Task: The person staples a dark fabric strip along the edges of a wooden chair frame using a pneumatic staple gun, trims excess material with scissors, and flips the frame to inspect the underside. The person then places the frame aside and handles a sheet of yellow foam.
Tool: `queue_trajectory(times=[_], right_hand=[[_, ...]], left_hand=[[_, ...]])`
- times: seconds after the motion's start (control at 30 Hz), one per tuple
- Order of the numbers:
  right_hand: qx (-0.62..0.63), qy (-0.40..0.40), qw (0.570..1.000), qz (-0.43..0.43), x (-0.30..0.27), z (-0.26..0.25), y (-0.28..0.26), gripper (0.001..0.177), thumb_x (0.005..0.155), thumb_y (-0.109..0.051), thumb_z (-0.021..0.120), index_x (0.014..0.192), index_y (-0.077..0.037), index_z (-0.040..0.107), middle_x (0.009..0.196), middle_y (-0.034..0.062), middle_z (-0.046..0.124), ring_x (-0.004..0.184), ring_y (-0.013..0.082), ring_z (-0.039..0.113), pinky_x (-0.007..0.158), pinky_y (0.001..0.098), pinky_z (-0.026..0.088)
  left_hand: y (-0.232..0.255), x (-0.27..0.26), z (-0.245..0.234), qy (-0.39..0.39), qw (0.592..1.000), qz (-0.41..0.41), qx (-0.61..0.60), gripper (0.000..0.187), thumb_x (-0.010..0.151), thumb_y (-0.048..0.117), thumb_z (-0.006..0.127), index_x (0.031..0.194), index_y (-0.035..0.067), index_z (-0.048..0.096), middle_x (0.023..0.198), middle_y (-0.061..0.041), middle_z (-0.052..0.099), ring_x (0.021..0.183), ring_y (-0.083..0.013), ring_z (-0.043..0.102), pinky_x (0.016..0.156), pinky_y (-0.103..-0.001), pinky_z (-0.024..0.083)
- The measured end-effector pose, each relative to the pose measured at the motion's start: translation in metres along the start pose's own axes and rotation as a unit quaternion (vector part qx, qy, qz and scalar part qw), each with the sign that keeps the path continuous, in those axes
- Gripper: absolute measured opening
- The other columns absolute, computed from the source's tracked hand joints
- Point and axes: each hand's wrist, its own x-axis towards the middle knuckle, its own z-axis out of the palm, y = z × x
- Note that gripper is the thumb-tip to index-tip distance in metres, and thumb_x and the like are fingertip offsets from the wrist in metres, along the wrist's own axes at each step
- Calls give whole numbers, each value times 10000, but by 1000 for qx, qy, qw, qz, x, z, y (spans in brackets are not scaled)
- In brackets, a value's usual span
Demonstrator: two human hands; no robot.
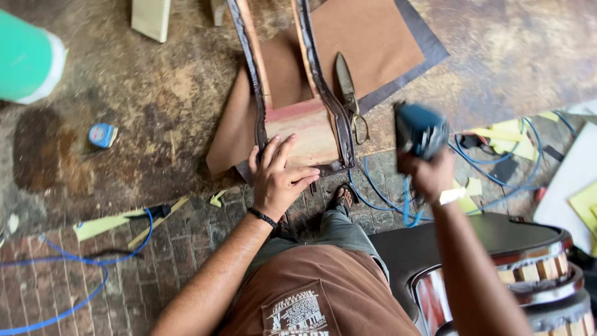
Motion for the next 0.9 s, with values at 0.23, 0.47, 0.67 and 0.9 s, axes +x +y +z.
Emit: queue_trajectory(times=[0.23, 0.47, 0.67, 0.9], right_hand=[[118, 19, 993, -18, -155, 86, -4, 240, 775, -77, 800, 996, -17, 727, 824, 15, 730, 716, 92, 645, 640, 282, 535], [132, 39, 989, -54, -165, 112, -3, 276, 787, -108, 814, 1027, 1, 734, 905, 34, 766, 796, 84, 675, 715, 277, 556], [77, 37, 995, -56, -161, 112, 0, 261, 785, -133, 807, 1000, -4, 732, 862, 55, 764, 763, 89, 671, 691, 285, 555], [62, 16, 997, -47, -165, 114, -6, 233, 790, -167, 823, 937, -13, 729, 792, 50, 759, 696, 99, 678, 641, 301, 551]], left_hand=[[-11, -1, 14, 7, 1000, 20, -8, 198, 739, 464, 904, 879, 345, 830, 1520, -66, 546, 1436, -322, 415, 1204, -600, 146], [-13, -1, 11, -6, 1000, 15, -15, 193, 732, 441, 903, 894, 369, 827, 1535, -54, 521, 1439, -318, 396, 1193, -612, 139], [-13, 0, 12, -8, 1000, 10, -7, 177, 721, 433, 905, 868, 383, 821, 1528, -45, 528, 1439, -303, 397, 1192, -594, 136], [-14, 1, 10, 24, 999, 33, -3, 199, 742, 457, 909, 900, 378, 817, 1496, -20, 549, 1425, -281, 404, 1182, -574, 157]])
